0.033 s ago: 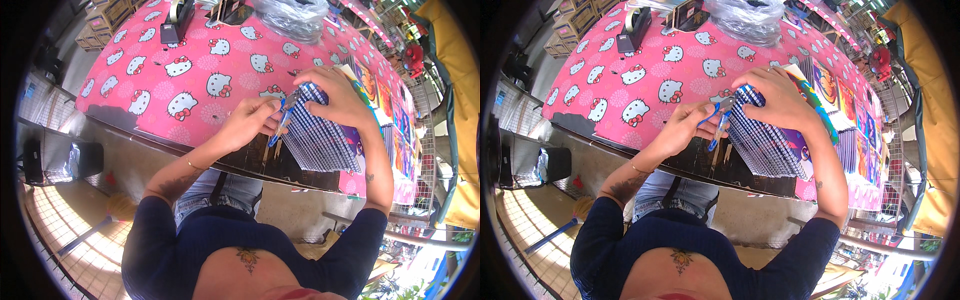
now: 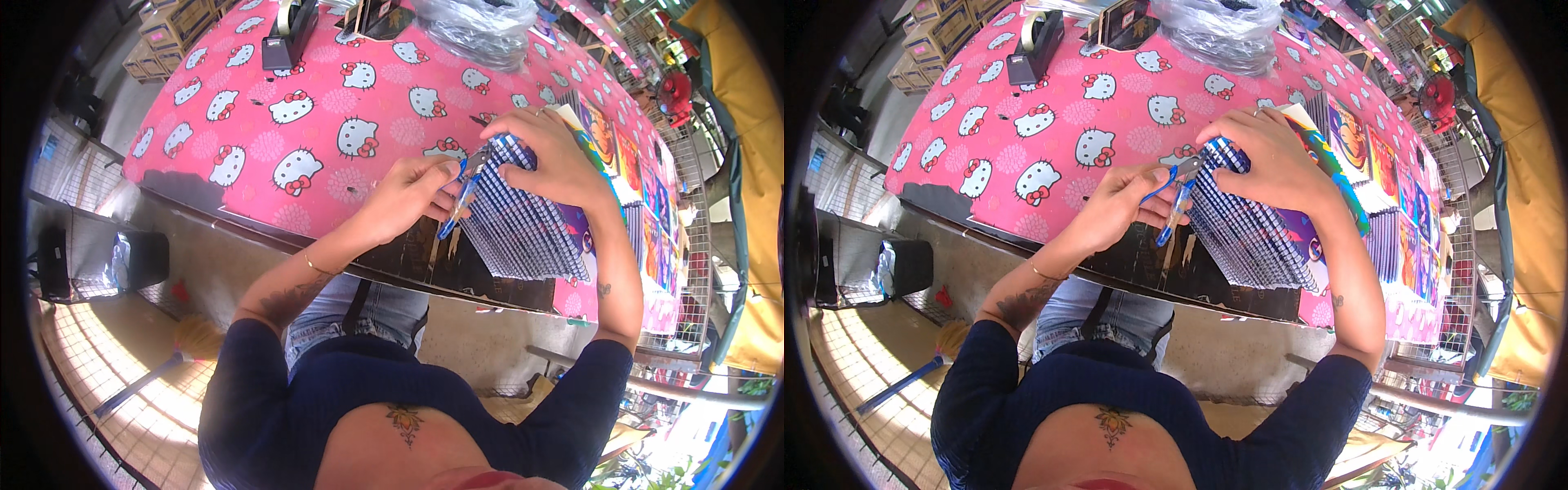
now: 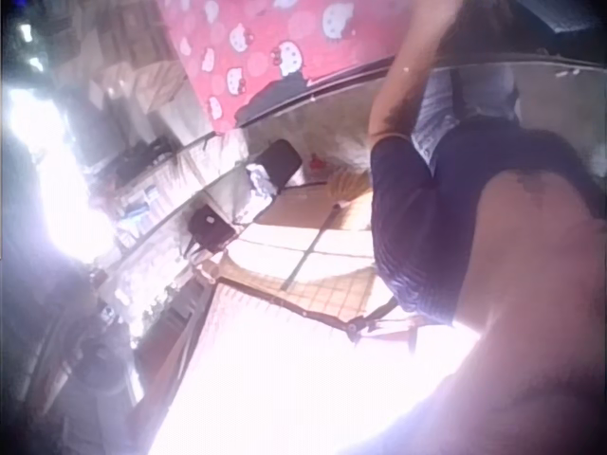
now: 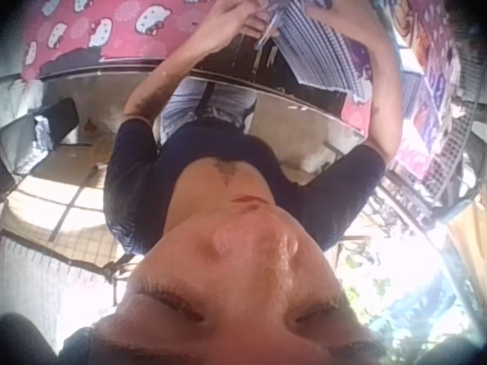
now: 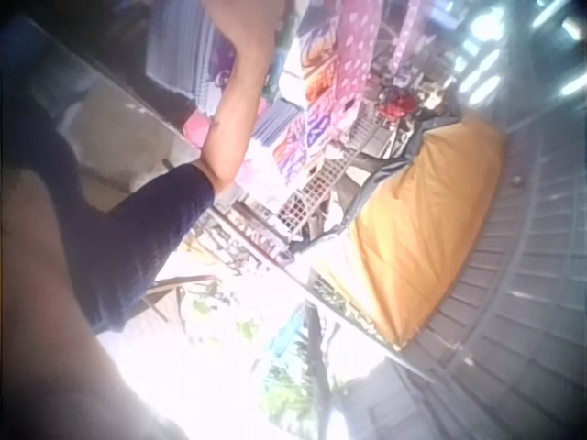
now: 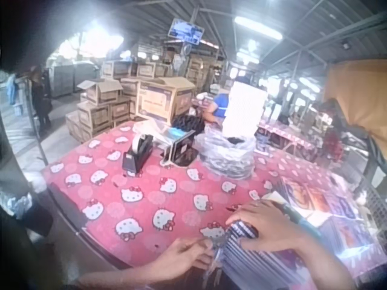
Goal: The person uses scissors to trim excess material from the edges of a stack of spiral notebooks and then organizes them on a table.
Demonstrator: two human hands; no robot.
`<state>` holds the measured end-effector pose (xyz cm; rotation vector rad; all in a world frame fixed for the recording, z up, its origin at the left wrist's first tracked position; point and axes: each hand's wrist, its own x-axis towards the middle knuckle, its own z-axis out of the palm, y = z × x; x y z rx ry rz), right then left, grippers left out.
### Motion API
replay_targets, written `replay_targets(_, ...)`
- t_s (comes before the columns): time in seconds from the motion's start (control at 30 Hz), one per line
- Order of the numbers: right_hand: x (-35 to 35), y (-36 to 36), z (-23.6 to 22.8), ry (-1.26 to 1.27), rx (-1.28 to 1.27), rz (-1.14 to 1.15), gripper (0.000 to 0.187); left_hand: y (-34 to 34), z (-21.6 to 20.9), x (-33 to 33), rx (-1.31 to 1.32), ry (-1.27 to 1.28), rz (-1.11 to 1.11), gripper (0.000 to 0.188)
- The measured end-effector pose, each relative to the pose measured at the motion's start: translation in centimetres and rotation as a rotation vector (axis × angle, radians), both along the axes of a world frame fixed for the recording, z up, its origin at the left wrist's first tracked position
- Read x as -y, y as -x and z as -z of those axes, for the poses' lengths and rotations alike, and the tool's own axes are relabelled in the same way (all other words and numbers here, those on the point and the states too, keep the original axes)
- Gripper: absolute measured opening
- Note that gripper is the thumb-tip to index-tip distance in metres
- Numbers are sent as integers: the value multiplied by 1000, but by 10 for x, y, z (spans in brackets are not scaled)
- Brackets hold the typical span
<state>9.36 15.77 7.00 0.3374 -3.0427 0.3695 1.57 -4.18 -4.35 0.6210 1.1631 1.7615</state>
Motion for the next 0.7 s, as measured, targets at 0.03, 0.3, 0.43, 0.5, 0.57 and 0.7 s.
replay_targets(0.03, 1, 0, -2, -1, 58, 21, 39, 2, 0, 0, 8, 21, 13, 41)
replay_targets(0.3, 0, 0, -1, -11, 35, 26, 37, -10, -4, 3, -1313, 90, -501, 32)
replay_targets(0.43, 0, 0, 0, -12, 33, 24, 37, -6, 4, 5, -22, 12, -19, 41)
replay_targets(0.5, -1, 0, 0, 3, 32, 14, 37, -4, 5, 1, 41, 13, -13, 38)
replay_targets(0.57, -1, 0, 1, 1, 27, 12, 37, -4, 6, 0, -191, 23, -91, 36)
replay_targets(0.7, -2, -1, 1, -10, 21, 22, 38, -8, -5, 5, -1234, 107, -486, 29)
